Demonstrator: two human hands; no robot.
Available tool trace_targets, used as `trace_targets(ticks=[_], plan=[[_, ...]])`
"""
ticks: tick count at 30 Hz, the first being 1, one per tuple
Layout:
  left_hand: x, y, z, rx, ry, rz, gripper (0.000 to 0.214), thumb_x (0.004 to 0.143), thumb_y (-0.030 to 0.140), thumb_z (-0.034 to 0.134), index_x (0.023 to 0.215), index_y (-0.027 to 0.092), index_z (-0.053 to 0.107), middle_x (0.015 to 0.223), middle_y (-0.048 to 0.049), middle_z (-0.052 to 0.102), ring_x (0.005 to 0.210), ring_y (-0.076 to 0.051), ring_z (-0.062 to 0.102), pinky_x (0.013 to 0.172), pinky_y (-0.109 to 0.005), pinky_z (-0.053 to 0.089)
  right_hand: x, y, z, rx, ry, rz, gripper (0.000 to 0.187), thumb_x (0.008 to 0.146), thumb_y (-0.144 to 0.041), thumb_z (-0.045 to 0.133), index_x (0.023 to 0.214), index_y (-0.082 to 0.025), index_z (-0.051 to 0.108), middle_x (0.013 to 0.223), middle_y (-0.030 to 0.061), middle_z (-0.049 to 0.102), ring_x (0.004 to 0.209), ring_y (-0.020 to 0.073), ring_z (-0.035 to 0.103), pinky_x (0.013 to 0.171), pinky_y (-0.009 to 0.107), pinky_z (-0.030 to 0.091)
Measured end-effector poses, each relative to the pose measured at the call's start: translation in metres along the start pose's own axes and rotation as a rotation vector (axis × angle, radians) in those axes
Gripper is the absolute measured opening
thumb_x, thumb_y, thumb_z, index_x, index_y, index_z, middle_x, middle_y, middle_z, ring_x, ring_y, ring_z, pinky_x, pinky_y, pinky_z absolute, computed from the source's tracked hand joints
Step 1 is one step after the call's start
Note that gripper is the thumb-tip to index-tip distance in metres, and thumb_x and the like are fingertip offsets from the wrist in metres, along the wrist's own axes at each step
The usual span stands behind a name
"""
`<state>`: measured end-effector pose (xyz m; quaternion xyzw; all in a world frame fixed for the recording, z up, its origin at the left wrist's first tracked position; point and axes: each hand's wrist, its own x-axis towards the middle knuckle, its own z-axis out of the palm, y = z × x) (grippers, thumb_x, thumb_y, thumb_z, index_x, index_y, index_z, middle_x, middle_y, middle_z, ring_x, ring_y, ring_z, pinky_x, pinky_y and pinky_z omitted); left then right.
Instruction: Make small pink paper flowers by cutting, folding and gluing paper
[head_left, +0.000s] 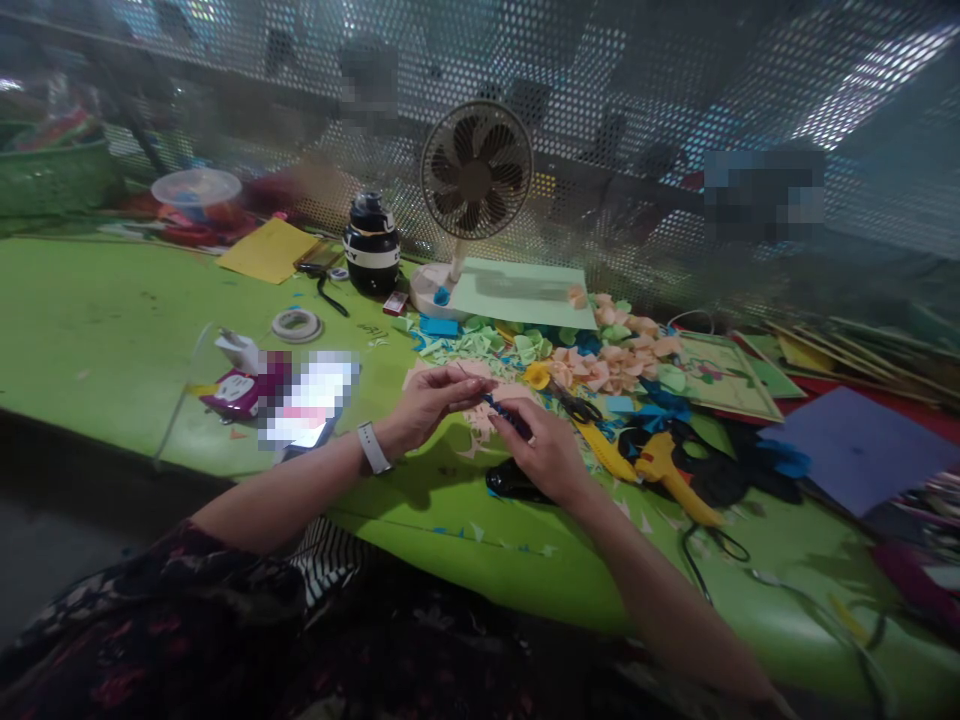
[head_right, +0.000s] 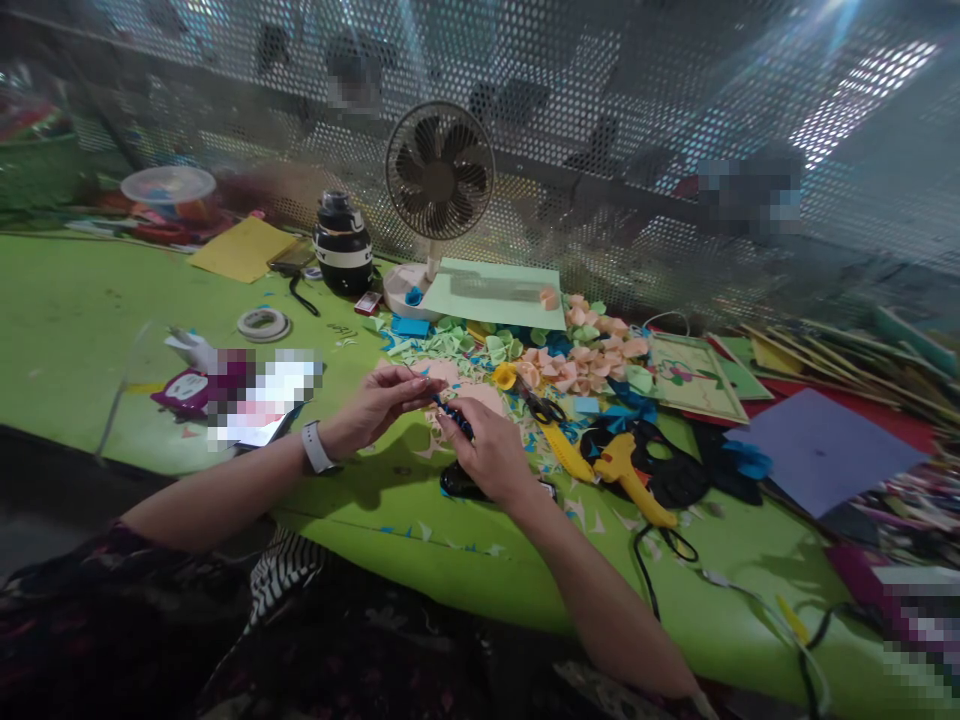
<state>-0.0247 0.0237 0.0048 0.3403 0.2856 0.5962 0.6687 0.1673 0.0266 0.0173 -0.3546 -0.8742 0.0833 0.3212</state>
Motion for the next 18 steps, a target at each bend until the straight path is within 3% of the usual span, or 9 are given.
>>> trace_targets(ticks=[5,10,13,15,18], plan=[[0.005,0.007,-0.003,-0.047,0.086,0.053,0.028,0.063,0.032,0.09,0.073,0.014,0.069,0.087,-0.0055,0.078,0.088,-0.017,0.073,0.093,-0.033,0.053,0.0,0.003,-0.001,-0.045,-0.03,0.035,0.025,0.098,-0.035,0.048,0.101,-0.019,0.067,0.094,0.0091,0.075,0.084,0.0224,0.07,0.071,0.03,0.05],[0.014,0.015,-0.014,-0.06,0.162,0.109,0.025,0.072,0.037,0.084,0.082,0.017,0.071,0.089,-0.0033,0.078,0.089,-0.015,0.073,0.09,-0.03,0.053,0.006,0.006,-0.013,0.017,-0.048,0.151,0.019,0.09,-0.035,0.053,0.092,-0.019,0.064,0.085,0.0074,0.073,0.072,0.0206,0.065,0.067,0.031,0.046],[0.015,0.015,-0.016,0.01,0.127,0.058,0.028,0.076,0.042,0.08,0.081,0.016,0.071,0.088,-0.0047,0.077,0.089,-0.016,0.073,0.089,-0.032,0.054,0.009,0.008,-0.017,0.226,-0.004,0.311,0.012,0.086,-0.03,0.051,0.086,-0.021,0.059,0.071,0.0013,0.065,0.062,0.016,0.057,0.06,0.028,0.043],[0.013,0.014,-0.014,0.044,0.082,0.026,0.032,0.074,0.045,0.081,0.079,0.016,0.07,0.085,-0.0056,0.076,0.086,-0.017,0.073,0.085,-0.033,0.054,0.01,0.009,-0.019,0.436,0.005,0.407,0.009,0.083,-0.027,0.048,0.084,-0.021,0.056,0.058,-0.0044,0.051,0.051,0.0124,0.046,0.051,0.026,0.036],[0.01,0.009,-0.01,0.077,0.03,-0.021,0.034,0.07,0.045,0.083,0.075,0.015,0.069,0.078,-0.0041,0.074,0.077,-0.016,0.071,0.08,-0.033,0.055,0.01,0.004,-0.02,0.657,0.02,0.485,0.011,0.08,-0.029,0.052,0.085,-0.02,0.056,0.055,-0.0081,0.038,0.047,0.0096,0.032,0.046,0.024,0.027]])
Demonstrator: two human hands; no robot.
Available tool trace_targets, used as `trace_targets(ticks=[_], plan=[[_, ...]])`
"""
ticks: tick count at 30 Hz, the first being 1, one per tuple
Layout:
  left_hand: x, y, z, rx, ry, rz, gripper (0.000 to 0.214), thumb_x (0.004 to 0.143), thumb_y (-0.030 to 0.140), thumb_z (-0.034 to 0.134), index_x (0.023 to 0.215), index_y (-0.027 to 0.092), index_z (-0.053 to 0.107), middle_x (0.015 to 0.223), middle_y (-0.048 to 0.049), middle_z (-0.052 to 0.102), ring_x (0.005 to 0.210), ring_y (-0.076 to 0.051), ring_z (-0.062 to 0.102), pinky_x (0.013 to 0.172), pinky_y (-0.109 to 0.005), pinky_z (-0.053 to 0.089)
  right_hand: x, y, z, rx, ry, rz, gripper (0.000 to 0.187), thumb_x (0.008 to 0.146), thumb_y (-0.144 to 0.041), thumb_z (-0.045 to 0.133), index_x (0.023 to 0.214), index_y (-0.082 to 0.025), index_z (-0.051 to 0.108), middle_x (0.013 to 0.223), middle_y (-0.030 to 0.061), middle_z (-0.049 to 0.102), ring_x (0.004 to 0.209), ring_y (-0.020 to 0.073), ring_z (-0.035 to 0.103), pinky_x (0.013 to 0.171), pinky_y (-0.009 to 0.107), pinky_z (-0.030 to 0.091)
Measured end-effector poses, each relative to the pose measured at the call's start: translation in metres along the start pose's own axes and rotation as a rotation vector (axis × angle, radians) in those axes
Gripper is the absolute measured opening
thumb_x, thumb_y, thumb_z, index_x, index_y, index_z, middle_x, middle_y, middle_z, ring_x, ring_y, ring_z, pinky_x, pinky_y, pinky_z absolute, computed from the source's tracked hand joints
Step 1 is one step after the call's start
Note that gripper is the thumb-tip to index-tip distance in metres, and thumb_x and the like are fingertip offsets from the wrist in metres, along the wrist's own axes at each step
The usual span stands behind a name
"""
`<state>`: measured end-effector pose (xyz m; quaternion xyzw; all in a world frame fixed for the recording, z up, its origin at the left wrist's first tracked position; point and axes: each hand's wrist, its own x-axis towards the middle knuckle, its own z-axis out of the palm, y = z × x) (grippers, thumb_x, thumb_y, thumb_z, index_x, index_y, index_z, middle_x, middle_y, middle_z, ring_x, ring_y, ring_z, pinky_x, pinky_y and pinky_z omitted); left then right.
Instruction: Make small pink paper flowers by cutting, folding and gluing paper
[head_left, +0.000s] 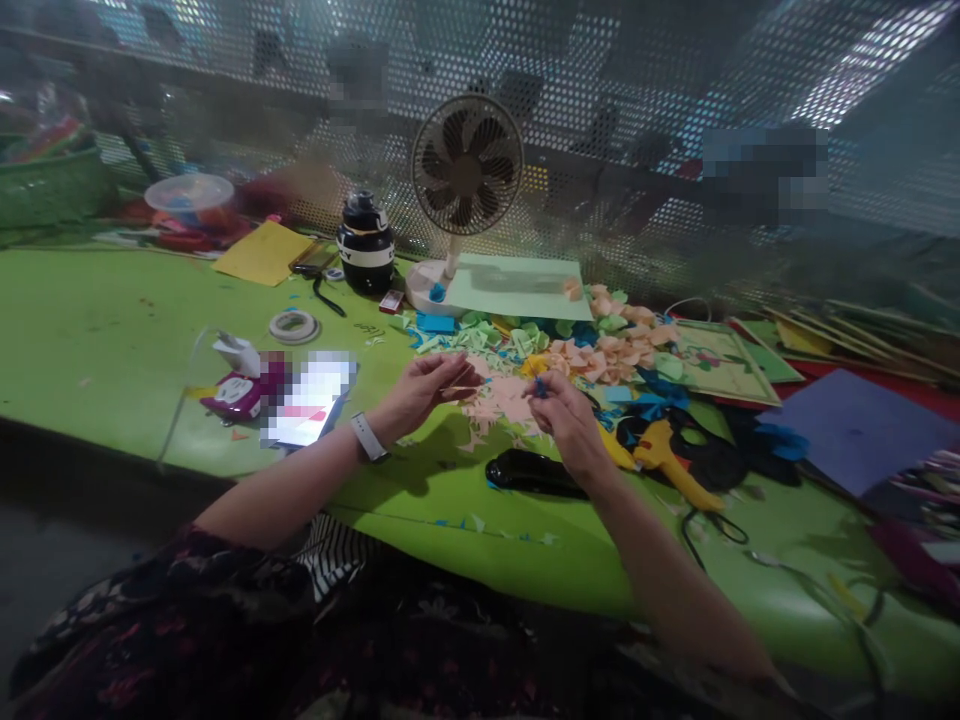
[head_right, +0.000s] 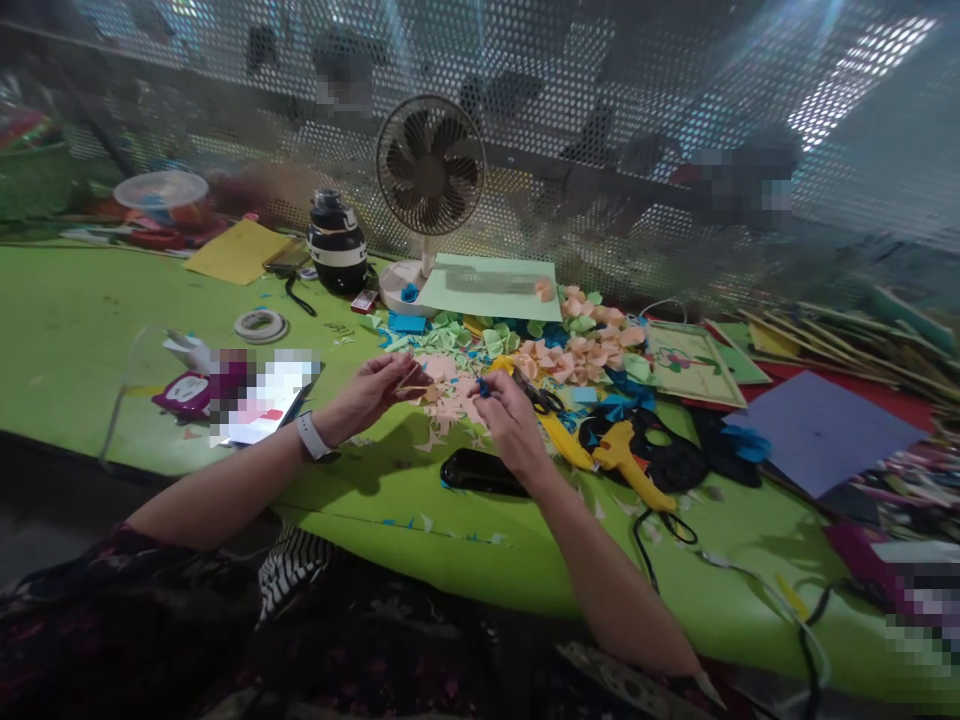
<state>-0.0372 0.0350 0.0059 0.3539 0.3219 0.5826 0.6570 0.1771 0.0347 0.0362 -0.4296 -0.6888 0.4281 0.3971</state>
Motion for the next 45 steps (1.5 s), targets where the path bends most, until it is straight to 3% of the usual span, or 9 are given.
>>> trace_targets(ticks=[4,9,12,16,21,26,30,39,45], plan=[[-0.002,-0.009,0.003,0.032,-0.071,-0.026,0.03,0.069,0.043,0.085,0.072,0.015,0.072,0.073,-0.0016,0.071,0.074,-0.013,0.068,0.087,-0.035,0.053,-0.006,-0.011,0.008,0.051,-0.068,0.07,0.023,0.081,-0.037,0.061,0.094,-0.018,0.065,0.057,-0.0075,0.04,0.05,0.0085,0.03,0.046,0.024,0.024],[-0.007,-0.015,0.008,0.023,-0.159,0.033,0.025,0.068,0.041,0.087,0.074,0.019,0.076,0.108,-0.006,0.075,0.099,-0.018,0.069,0.102,-0.038,0.045,-0.01,-0.018,0.02,0.127,-0.172,0.037,0.028,0.08,-0.041,0.069,0.094,-0.018,0.072,0.071,-0.0023,0.056,0.058,0.0082,0.041,0.052,0.023,0.032],[-0.011,-0.014,0.013,0.02,-0.184,0.002,0.025,0.067,0.042,0.087,0.07,0.02,0.076,0.116,-0.0071,0.074,0.104,-0.021,0.068,0.099,-0.038,0.045,-0.011,-0.014,0.025,0.219,-0.187,0.089,0.032,0.075,-0.046,0.075,0.089,-0.017,0.073,0.062,-0.0037,0.052,0.056,0.0081,0.041,0.05,0.022,0.032],[-0.012,-0.015,0.017,-0.004,-0.178,-0.001,0.024,0.065,0.041,0.089,0.07,0.021,0.076,0.109,-0.0066,0.076,0.107,-0.022,0.068,0.099,-0.037,0.046,-0.012,-0.009,0.028,0.317,-0.16,0.144,0.033,0.071,-0.049,0.08,0.076,-0.017,0.072,0.056,-0.0057,0.046,0.049,0.0058,0.032,0.044,0.021,0.024],[-0.011,-0.015,0.015,0.0,-0.167,-0.055,0.04,0.073,0.053,0.079,0.097,0.021,0.078,0.11,-0.0098,0.075,0.108,-0.023,0.068,0.097,-0.038,0.049,-0.009,-0.007,0.028,0.363,-0.036,0.14,0.034,0.064,-0.05,0.083,0.07,-0.019,0.069,0.06,-0.0042,0.053,0.048,0.005,0.031,0.042,0.021,0.022],[-0.019,-0.013,0.015,0.09,-0.205,-0.108,0.034,0.072,0.042,0.083,0.093,0.017,0.076,0.095,-0.0081,0.077,0.09,-0.02,0.072,0.086,-0.036,0.056,-0.003,-0.004,0.026,0.407,0.131,0.154,0.033,0.061,-0.047,0.084,0.073,-0.019,0.071,0.058,-0.0048,0.054,0.047,0.0053,0.032,0.042,0.022,0.022],[-0.022,-0.013,0.016,0.167,-0.244,-0.126,0.027,0.077,0.038,0.08,0.09,0.015,0.074,0.095,-0.0089,0.077,0.08,-0.017,0.073,0.076,-0.032,0.058,-0.001,-0.007,0.026,0.388,0.223,0.136,0.027,0.062,-0.041,0.082,0.072,-0.019,0.071,0.062,-0.0037,0.055,0.051,0.0064,0.036,0.043,0.023,0.024],[-0.02,-0.011,0.016,0.146,-0.205,-0.115,0.026,0.075,0.038,0.082,0.086,0.016,0.072,0.092,-0.009,0.077,0.083,-0.019,0.073,0.074,-0.033,0.06,0.0,-0.007,0.026,0.371,0.291,0.117,0.028,0.063,-0.043,0.08,0.071,-0.019,0.068,0.056,-0.0048,0.049,0.051,0.0075,0.039,0.044,0.023,0.028],[-0.023,-0.01,0.018,0.152,-0.219,-0.152,0.033,0.076,0.039,0.081,0.097,0.015,0.073,0.099,-0.0115,0.077,0.086,-0.021,0.074,0.072,-0.032,0.06,0.001,0.0,0.027,0.399,0.347,0.114,0.028,0.062,-0.043,0.081,0.073,-0.019,0.07,0.054,-0.0064,0.047,0.05,0.0069,0.037,0.045,0.023,0.028]])
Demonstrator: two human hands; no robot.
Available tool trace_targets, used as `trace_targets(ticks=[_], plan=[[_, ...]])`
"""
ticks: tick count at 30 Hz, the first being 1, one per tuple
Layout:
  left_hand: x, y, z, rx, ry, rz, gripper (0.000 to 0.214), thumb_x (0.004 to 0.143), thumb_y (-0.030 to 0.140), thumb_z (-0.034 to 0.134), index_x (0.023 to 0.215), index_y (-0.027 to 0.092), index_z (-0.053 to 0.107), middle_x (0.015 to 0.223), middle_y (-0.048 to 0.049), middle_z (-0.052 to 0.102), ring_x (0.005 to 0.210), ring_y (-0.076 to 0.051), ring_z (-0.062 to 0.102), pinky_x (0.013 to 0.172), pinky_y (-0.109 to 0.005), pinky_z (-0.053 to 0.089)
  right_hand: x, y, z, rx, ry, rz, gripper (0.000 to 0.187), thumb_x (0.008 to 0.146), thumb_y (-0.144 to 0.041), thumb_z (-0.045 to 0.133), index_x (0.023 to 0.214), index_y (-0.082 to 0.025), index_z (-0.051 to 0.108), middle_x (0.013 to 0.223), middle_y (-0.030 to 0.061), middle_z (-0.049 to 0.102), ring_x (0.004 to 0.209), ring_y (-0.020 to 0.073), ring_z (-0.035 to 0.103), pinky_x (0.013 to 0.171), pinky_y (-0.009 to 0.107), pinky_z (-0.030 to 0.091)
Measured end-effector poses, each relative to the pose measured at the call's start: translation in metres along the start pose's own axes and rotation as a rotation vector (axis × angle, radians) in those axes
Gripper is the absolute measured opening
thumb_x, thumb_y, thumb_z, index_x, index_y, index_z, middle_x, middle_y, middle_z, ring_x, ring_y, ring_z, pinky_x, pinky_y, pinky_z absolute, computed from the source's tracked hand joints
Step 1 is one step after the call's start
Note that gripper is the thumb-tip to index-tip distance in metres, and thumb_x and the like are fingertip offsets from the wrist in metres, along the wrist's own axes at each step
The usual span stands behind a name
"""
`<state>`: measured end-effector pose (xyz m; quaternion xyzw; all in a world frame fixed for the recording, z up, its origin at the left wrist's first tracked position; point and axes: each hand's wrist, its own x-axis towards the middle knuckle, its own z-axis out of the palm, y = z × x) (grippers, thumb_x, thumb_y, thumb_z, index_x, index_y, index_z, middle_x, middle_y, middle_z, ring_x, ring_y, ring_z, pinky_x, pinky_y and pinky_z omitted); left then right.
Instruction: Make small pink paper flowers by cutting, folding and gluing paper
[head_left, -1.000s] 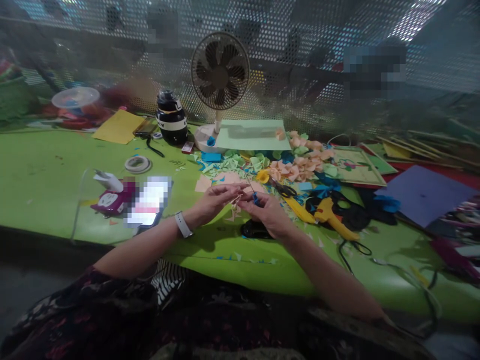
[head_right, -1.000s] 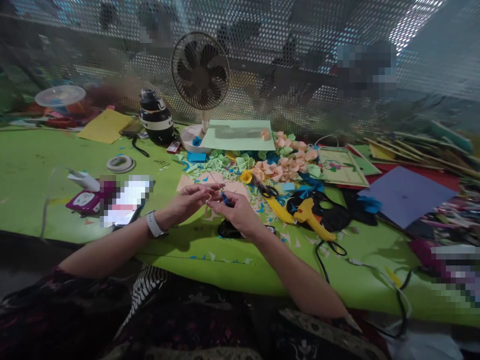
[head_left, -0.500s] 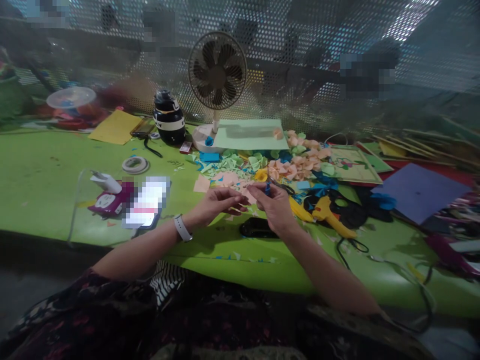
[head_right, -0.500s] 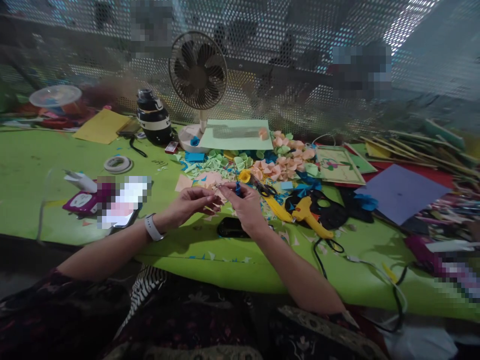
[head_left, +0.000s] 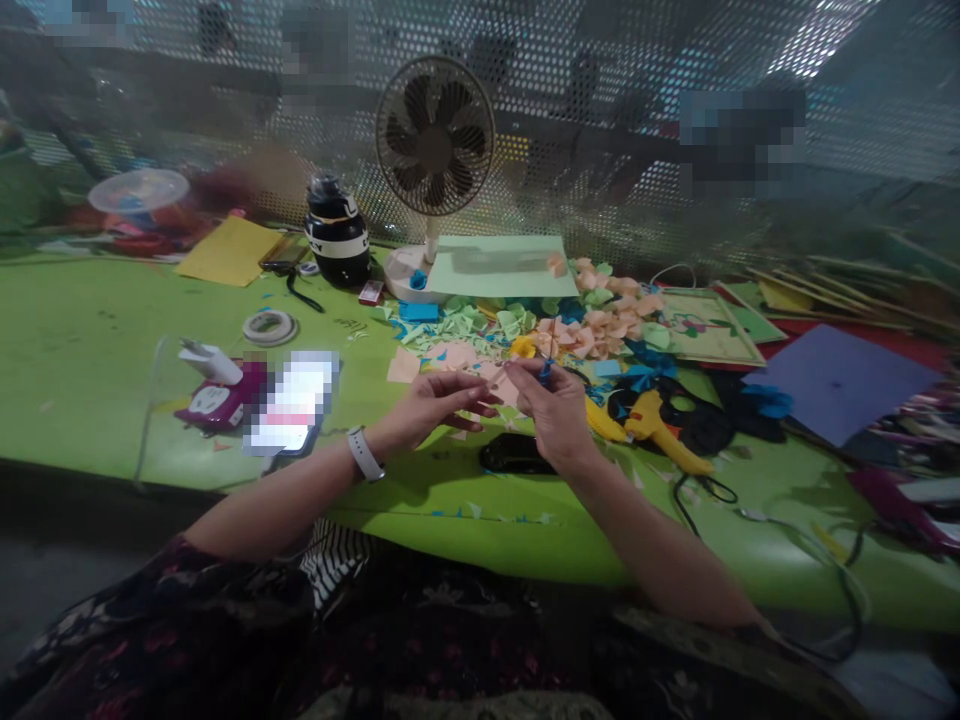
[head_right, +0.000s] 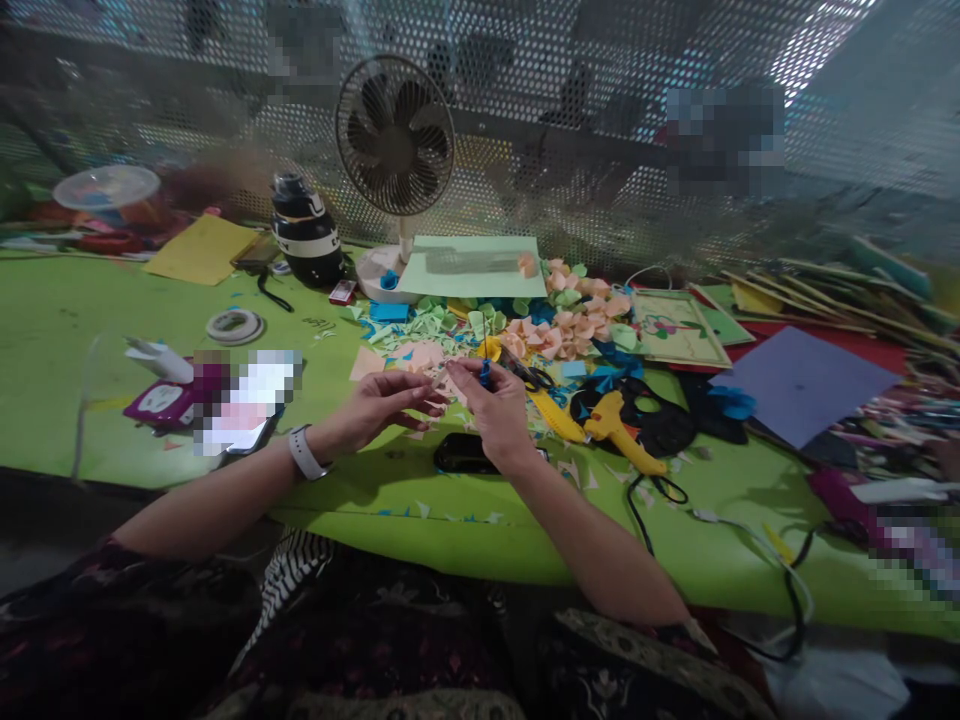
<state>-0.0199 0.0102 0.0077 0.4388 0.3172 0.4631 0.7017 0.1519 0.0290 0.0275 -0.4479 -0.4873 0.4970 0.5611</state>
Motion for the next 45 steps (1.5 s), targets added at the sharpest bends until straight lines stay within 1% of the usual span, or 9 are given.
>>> trace_targets(ticks=[7,16,20,23,25,29,33,38,45], plan=[[0.001,-0.002,-0.001,0.004,0.002,0.008,0.029,0.077,0.039,0.08,0.093,0.016,0.074,0.097,-0.011,0.077,0.083,-0.02,0.074,0.07,-0.031,0.059,-0.001,0.001,0.0,0.036,0.01,0.014,0.031,0.061,-0.043,0.083,0.074,-0.018,0.07,0.053,-0.008,0.045,0.046,0.0045,0.028,0.044,0.023,0.023],[0.0,-0.002,0.002,-0.011,0.031,0.008,0.031,0.073,0.038,0.083,0.088,0.014,0.072,0.088,-0.0079,0.077,0.076,-0.016,0.074,0.065,-0.025,0.06,-0.001,0.005,0.003,0.021,0.016,0.003,0.037,0.06,-0.049,0.083,0.074,-0.018,0.067,0.053,-0.0084,0.042,0.046,0.0047,0.026,0.045,0.024,0.022],[0.003,0.001,-0.001,-0.032,0.096,0.045,0.033,0.072,0.038,0.084,0.09,0.013,0.071,0.085,-0.0071,0.077,0.077,-0.017,0.074,0.064,-0.026,0.06,0.001,-0.002,-0.005,-0.157,-0.102,-0.06,0.043,0.07,-0.061,0.075,0.076,-0.019,0.067,0.055,-0.0071,0.04,0.049,0.0073,0.031,0.047,0.025,0.026],[0.006,0.003,-0.007,-0.017,0.166,0.105,0.033,0.072,0.037,0.084,0.09,0.013,0.071,0.081,-0.0057,0.076,0.07,-0.015,0.072,0.062,-0.026,0.06,0.0,-0.011,-0.012,-0.477,-0.233,-0.204,0.053,0.087,-0.068,0.052,0.074,-0.018,0.067,0.059,-0.0024,0.048,0.055,0.011,0.042,0.053,0.026,0.032],[0.008,0.003,-0.011,0.0,0.195,0.147,0.032,0.071,0.036,0.083,0.09,0.014,0.071,0.078,-0.0042,0.075,0.066,-0.013,0.071,0.061,-0.025,0.059,0.0,-0.014,-0.015,-0.696,-0.303,-0.294,0.058,0.094,-0.065,0.04,0.07,-0.018,0.064,0.061,0.0005,0.053,0.059,0.0128,0.048,0.057,0.027,0.033],[0.008,0.003,-0.012,0.025,0.196,0.167,0.031,0.072,0.037,0.082,0.09,0.014,0.071,0.076,-0.0036,0.074,0.066,-0.013,0.07,0.06,-0.024,0.059,-0.001,-0.008,-0.015,-0.972,-0.327,-0.412,0.053,0.098,-0.055,0.037,0.063,-0.019,0.053,0.059,0.0009,0.052,0.056,0.0128,0.045,0.056,0.028,0.028],[0.006,0.003,-0.01,0.025,0.167,0.154,0.031,0.071,0.037,0.083,0.089,0.015,0.072,0.078,-0.0049,0.075,0.065,-0.013,0.071,0.061,-0.025,0.059,0.001,-0.002,-0.016,-1.046,-0.326,-0.464,0.05,0.099,-0.051,0.037,0.064,-0.019,0.053,0.061,0.0019,0.055,0.057,0.0131,0.047,0.057,0.028,0.029],[0.006,0.002,-0.011,0.072,0.146,0.162,0.034,0.07,0.04,0.084,0.088,0.014,0.074,0.079,-0.0074,0.077,0.065,-0.015,0.072,0.063,-0.027,0.06,0.002,-0.004,-0.018,-1.062,-0.359,-0.445,0.051,0.099,-0.051,0.036,0.064,-0.019,0.055,0.064,0.0039,0.059,0.06,0.0147,0.051,0.058,0.028,0.03],[0.004,0.003,-0.009,0.137,0.136,0.188,0.033,0.069,0.042,0.085,0.081,0.014,0.075,0.078,-0.0078,0.077,0.062,-0.014,0.072,0.063,-0.026,0.061,0.0,-0.009,-0.017,-0.986,-0.419,-0.404,0.05,0.097,-0.05,0.038,0.06,-0.019,0.052,0.058,0.0013,0.053,0.056,0.0128,0.046,0.057,0.028,0.029]])
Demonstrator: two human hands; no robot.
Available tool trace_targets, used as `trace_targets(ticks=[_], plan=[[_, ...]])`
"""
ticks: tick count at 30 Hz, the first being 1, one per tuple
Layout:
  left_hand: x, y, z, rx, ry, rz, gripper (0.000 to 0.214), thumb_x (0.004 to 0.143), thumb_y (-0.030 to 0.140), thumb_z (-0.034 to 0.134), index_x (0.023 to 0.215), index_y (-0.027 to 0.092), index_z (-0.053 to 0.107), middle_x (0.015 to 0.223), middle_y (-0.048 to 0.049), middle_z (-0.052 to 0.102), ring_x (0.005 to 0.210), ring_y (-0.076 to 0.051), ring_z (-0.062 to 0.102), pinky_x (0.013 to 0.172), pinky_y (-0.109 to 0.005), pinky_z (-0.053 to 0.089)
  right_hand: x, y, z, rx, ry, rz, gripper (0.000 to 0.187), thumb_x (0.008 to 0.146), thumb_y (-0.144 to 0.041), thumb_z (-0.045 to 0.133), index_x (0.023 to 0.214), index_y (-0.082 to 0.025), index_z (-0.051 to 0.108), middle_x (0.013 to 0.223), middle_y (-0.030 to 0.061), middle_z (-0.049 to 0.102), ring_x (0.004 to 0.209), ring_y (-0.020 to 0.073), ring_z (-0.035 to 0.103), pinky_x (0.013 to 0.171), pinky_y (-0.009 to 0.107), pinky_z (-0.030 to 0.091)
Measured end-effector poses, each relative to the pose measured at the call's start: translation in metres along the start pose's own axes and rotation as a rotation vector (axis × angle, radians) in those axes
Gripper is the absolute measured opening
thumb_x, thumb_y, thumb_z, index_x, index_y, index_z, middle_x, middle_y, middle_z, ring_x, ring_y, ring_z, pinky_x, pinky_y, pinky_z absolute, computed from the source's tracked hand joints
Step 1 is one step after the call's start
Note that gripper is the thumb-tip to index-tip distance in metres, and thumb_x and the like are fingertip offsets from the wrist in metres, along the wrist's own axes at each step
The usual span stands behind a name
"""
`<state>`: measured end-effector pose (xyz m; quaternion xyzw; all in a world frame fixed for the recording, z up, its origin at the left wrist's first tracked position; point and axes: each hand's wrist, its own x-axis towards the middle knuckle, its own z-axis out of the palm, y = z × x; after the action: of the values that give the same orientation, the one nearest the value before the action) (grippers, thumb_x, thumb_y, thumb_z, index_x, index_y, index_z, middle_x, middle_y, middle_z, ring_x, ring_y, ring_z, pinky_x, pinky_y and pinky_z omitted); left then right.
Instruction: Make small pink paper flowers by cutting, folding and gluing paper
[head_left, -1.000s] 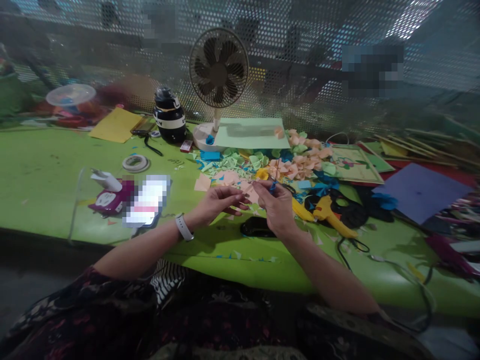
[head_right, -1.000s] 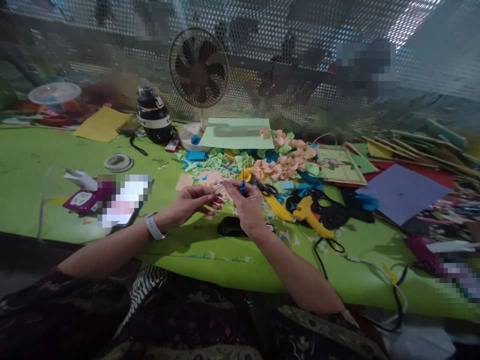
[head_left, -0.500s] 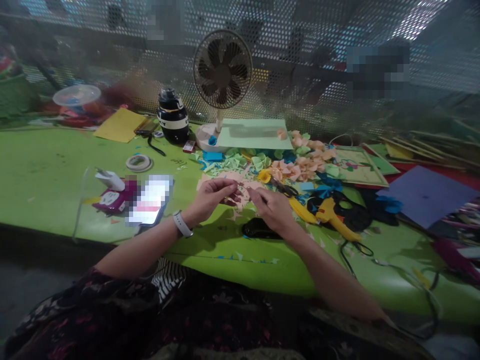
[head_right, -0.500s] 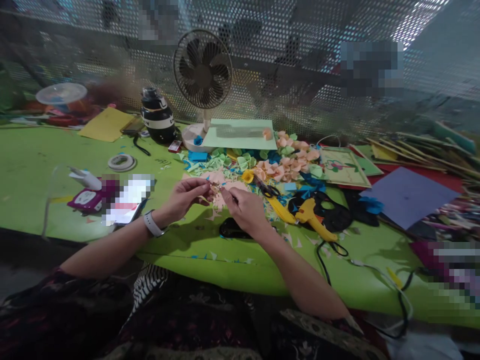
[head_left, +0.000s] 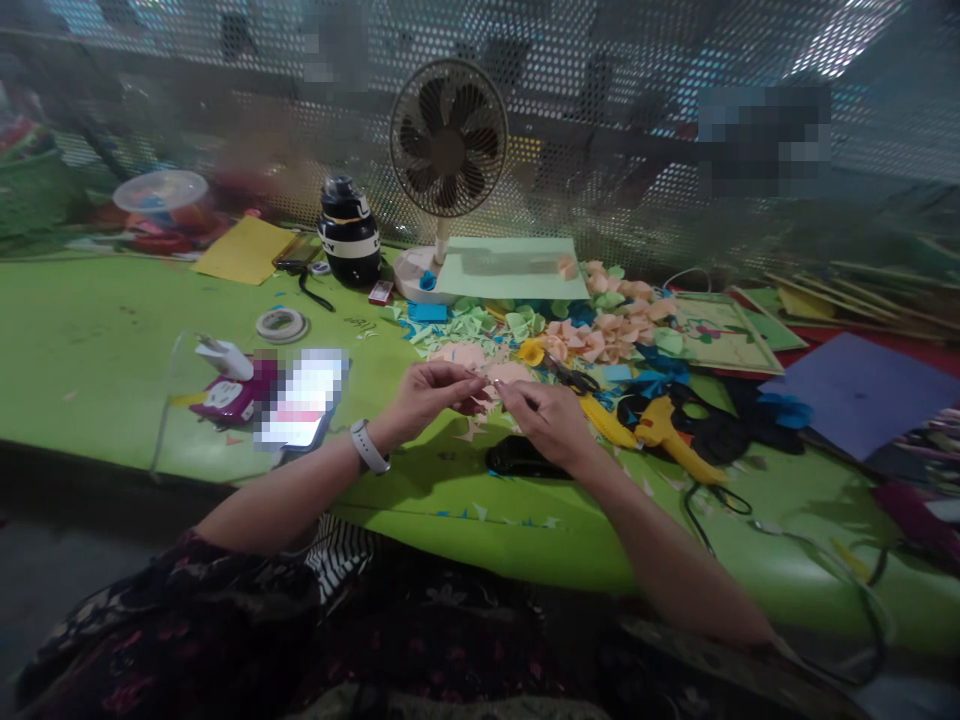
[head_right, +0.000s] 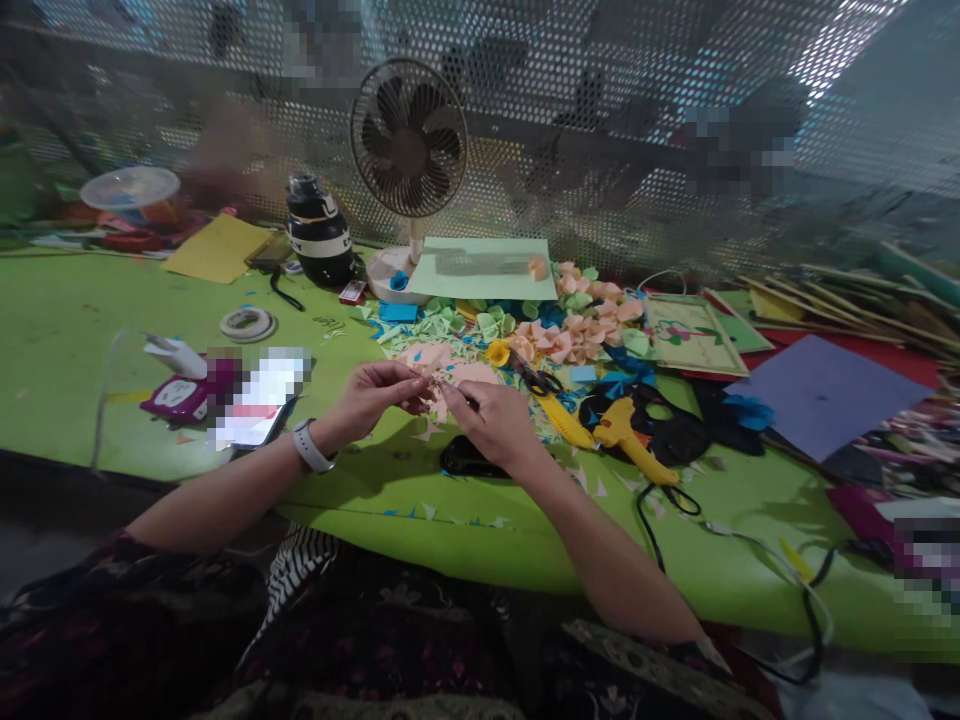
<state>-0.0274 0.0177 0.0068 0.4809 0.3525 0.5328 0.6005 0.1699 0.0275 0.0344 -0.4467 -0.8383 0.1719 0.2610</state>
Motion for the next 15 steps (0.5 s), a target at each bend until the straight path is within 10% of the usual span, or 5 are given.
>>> trace_targets(ticks=[15], plan=[[-0.0036,0.0016,0.0038,0.021,0.002,0.024,0.034,0.071,0.044,0.083,0.082,0.013,0.073,0.079,-0.0075,0.077,0.065,-0.015,0.073,0.064,-0.027,0.061,0.0001,-0.0038,-0.001,0.046,-0.054,0.006,0.048,0.095,-0.049,0.037,0.059,-0.019,0.047,0.058,0.0014,0.051,0.057,0.0132,0.047,0.059,0.028,0.03]])
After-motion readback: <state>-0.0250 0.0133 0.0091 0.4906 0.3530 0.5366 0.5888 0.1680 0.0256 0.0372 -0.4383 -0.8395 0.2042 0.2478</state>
